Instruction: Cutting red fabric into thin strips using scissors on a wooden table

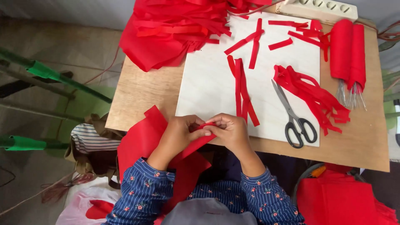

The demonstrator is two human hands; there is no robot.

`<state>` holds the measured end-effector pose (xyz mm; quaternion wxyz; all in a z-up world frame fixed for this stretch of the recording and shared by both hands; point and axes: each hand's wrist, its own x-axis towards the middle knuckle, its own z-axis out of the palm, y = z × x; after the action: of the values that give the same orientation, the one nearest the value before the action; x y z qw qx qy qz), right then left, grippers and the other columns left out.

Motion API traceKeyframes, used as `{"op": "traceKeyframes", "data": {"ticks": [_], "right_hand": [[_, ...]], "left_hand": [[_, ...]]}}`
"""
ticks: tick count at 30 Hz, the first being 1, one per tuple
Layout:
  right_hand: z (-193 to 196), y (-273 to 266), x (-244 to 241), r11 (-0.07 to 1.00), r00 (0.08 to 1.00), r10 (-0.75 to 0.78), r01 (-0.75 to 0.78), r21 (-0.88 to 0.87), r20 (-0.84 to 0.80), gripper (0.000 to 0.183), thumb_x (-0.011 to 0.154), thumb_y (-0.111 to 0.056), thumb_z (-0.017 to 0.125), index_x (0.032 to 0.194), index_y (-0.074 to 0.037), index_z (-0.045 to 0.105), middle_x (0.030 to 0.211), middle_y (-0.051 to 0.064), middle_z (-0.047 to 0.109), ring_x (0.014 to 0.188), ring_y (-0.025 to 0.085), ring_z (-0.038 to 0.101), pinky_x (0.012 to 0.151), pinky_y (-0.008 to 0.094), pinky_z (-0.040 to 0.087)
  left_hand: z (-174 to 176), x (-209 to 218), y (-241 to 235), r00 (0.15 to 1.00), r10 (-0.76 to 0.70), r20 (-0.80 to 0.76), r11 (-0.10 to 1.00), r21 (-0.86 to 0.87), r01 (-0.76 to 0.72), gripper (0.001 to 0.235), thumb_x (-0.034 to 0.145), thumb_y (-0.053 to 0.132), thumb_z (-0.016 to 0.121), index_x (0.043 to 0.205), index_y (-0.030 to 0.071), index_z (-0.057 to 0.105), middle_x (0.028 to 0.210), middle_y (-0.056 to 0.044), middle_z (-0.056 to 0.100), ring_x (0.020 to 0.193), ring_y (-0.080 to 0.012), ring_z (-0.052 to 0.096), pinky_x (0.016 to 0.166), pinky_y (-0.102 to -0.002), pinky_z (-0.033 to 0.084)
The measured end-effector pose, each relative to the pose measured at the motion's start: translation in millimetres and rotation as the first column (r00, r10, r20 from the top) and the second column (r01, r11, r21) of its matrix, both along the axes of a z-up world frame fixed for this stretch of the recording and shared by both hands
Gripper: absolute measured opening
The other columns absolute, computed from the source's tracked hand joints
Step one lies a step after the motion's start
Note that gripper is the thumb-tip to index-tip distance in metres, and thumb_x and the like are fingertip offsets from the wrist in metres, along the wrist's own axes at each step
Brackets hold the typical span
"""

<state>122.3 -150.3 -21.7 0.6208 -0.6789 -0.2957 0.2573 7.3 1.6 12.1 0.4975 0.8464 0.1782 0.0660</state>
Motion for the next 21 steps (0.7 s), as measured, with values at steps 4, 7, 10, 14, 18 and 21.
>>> {"op": "traceKeyframes", "data": {"ticks": [4,7,10,14,18,21], "right_hand": [[-11,-6,1,0.999,0.984,-0.038,0.032,-0.037,-0.175,0.027,0.082,-0.007,0.086,0.106,-0.003,0.077,0.084,0.011,0.080,0.071,0.011,0.073,0.066,0.026,0.064],[0,-17,-5,0.999,0.891,-0.034,0.030,-0.016,-0.452,0.042,0.081,-0.004,0.084,0.119,0.003,0.069,0.087,0.021,0.076,0.067,0.026,0.078,0.063,0.039,0.070],[6,-22,-10,0.997,0.918,-0.071,0.067,-0.023,-0.390,0.044,0.076,0.002,0.087,0.116,0.007,0.067,0.081,0.022,0.074,0.067,0.024,0.078,0.062,0.037,0.070],[2,-24,-16,0.995,0.975,-0.084,0.094,0.040,-0.204,0.029,0.079,0.001,0.085,0.102,0.006,0.069,0.081,0.020,0.078,0.073,0.021,0.079,0.064,0.035,0.069],[-2,-22,-19,0.989,0.981,-0.120,0.104,0.110,0.153,0.017,0.077,0.001,0.088,0.082,-0.002,0.072,0.083,0.012,0.081,0.078,0.014,0.078,0.068,0.029,0.065],[5,-19,-21,0.986,0.981,-0.098,0.072,0.152,0.170,0.016,0.075,0.002,0.088,0.080,-0.003,0.074,0.087,0.012,0.081,0.080,0.013,0.077,0.068,0.027,0.065]], "left_hand": [[1,2,2,0.999,0.031,-0.024,0.974,-0.222,-0.035,0.029,0.074,0.021,0.092,0.095,0.004,0.082,0.072,-0.013,0.077,0.068,-0.0206,0.073,0.063,-0.029,0.060],[-4,1,7,0.998,0.061,-0.019,0.958,-0.281,-0.064,0.025,0.074,0.020,0.092,0.092,0.007,0.083,0.068,-0.008,0.076,0.063,-0.0159,0.069,0.060,-0.027,0.058],[-7,-2,9,0.999,0.028,0.015,0.947,-0.320,-0.022,0.022,0.077,0.016,0.089,0.092,0.002,0.081,0.066,-0.011,0.075,0.065,-0.0179,0.068,0.065,-0.031,0.059],[1,-1,9,0.998,0.048,0.028,0.944,-0.327,-0.036,0.012,0.089,0.017,0.080,0.088,0.005,0.082,0.066,-0.008,0.075,0.065,-0.0137,0.066,0.064,-0.028,0.059],[4,-3,8,0.994,0.079,0.076,0.963,-0.262,-0.057,0.014,0.093,0.020,0.077,0.084,0.008,0.081,0.064,-0.005,0.076,0.064,-0.0123,0.069,0.063,-0.027,0.058],[9,-4,6,0.987,0.106,0.122,0.971,-0.228,-0.076,0.016,0.093,0.018,0.077,0.082,0.007,0.080,0.062,-0.006,0.074,0.062,-0.0133,0.068,0.061,-0.027,0.057]]}}
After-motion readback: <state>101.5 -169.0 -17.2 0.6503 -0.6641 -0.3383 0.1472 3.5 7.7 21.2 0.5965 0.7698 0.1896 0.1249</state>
